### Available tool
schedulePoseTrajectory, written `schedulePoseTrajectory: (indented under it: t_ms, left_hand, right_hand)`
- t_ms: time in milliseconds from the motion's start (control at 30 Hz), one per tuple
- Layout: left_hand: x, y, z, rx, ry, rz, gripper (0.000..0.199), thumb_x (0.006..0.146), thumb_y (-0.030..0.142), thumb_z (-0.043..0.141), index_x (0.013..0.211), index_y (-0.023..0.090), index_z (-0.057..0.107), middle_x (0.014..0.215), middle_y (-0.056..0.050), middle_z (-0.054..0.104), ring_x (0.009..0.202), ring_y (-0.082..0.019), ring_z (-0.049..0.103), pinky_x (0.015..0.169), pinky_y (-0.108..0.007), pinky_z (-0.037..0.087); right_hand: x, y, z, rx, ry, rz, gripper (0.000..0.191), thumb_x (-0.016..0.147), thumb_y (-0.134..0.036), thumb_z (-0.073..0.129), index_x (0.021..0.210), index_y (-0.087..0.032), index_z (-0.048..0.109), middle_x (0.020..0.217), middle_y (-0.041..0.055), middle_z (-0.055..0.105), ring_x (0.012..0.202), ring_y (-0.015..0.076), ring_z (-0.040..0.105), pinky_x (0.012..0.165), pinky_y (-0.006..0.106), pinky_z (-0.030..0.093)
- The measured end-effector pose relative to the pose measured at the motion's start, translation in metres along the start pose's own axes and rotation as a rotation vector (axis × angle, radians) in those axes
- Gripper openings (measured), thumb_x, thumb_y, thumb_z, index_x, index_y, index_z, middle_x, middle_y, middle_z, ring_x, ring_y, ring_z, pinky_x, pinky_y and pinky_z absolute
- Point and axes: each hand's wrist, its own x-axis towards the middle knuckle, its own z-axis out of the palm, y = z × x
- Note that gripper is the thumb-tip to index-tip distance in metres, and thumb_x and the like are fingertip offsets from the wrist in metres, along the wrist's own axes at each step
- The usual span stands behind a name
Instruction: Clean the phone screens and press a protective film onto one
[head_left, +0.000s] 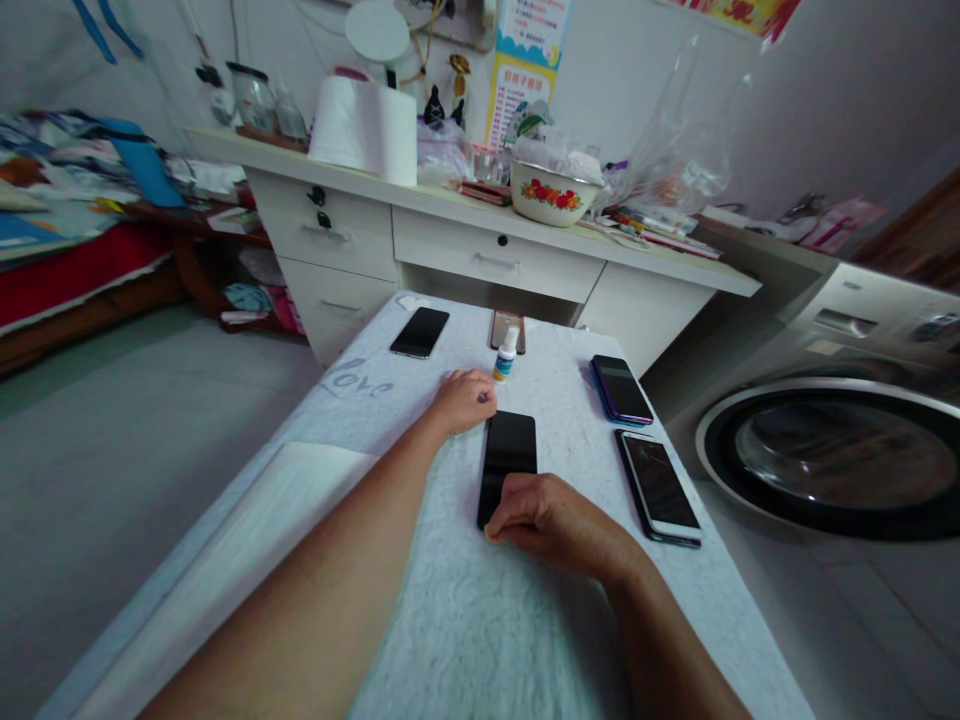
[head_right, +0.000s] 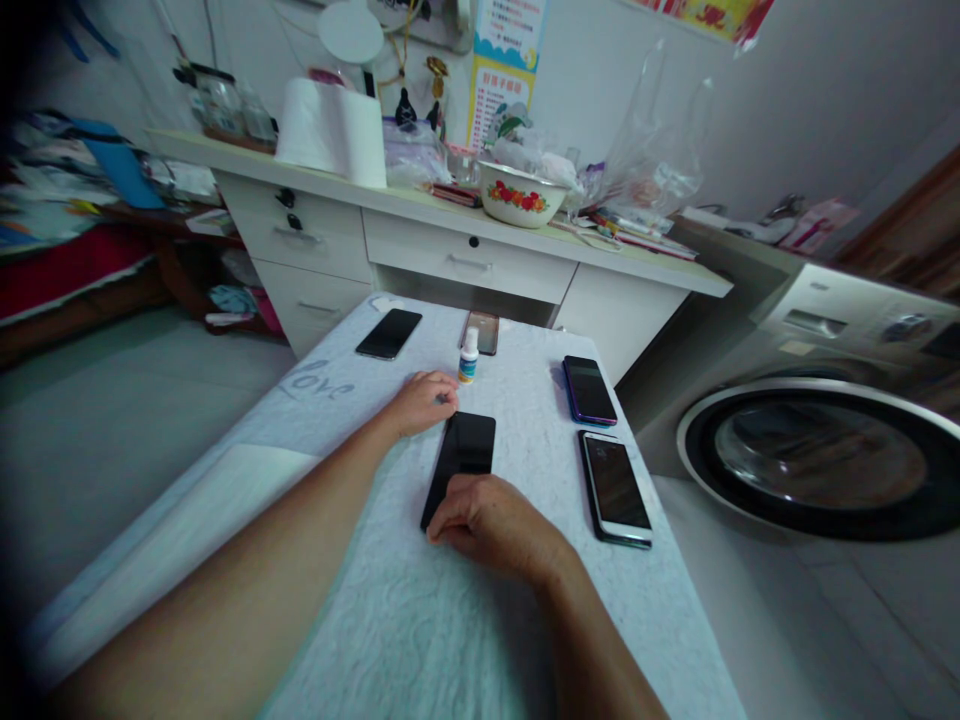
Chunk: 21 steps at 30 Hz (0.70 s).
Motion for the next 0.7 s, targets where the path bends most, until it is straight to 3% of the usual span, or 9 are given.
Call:
schedulePoseTrajectory:
  t_ms: [333, 700]
  left_hand:
    - [0.001, -0.001, 0.002, 0.014, 0.02, 0.018, 0.013, 0.075, 0.023, 0.058, 0.071, 0.022, 0.07, 0.109, -0.001, 0.07, 0.106, -0.022, 0.059, 0.099, -0.038, 0.04]
    - [0.001, -0.002, 0.002, 0.01, 0.022, 0.013, 0.014, 0.075, 0.024, 0.057, 0.071, 0.022, 0.07, 0.11, -0.002, 0.07, 0.106, -0.023, 0.059, 0.1, -0.039, 0.04]
  right_hand:
    - [-0.006, 0.007, -0.009, 0.063, -0.038, 0.048, 0.022, 0.08, -0.001, 0.065, 0.083, -0.018, 0.077, 0.08, -0.0002, 0.065, 0.073, 0.0095, 0.062, 0.068, 0.018, 0.046]
    - [0.0, 0.015, -0.004, -0.049, 0.194, 0.134, 0.023, 0.079, 0.0, 0.06, 0.081, -0.019, 0.074, 0.083, 0.0009, 0.066, 0.073, 0.011, 0.062, 0.07, 0.021, 0.046]
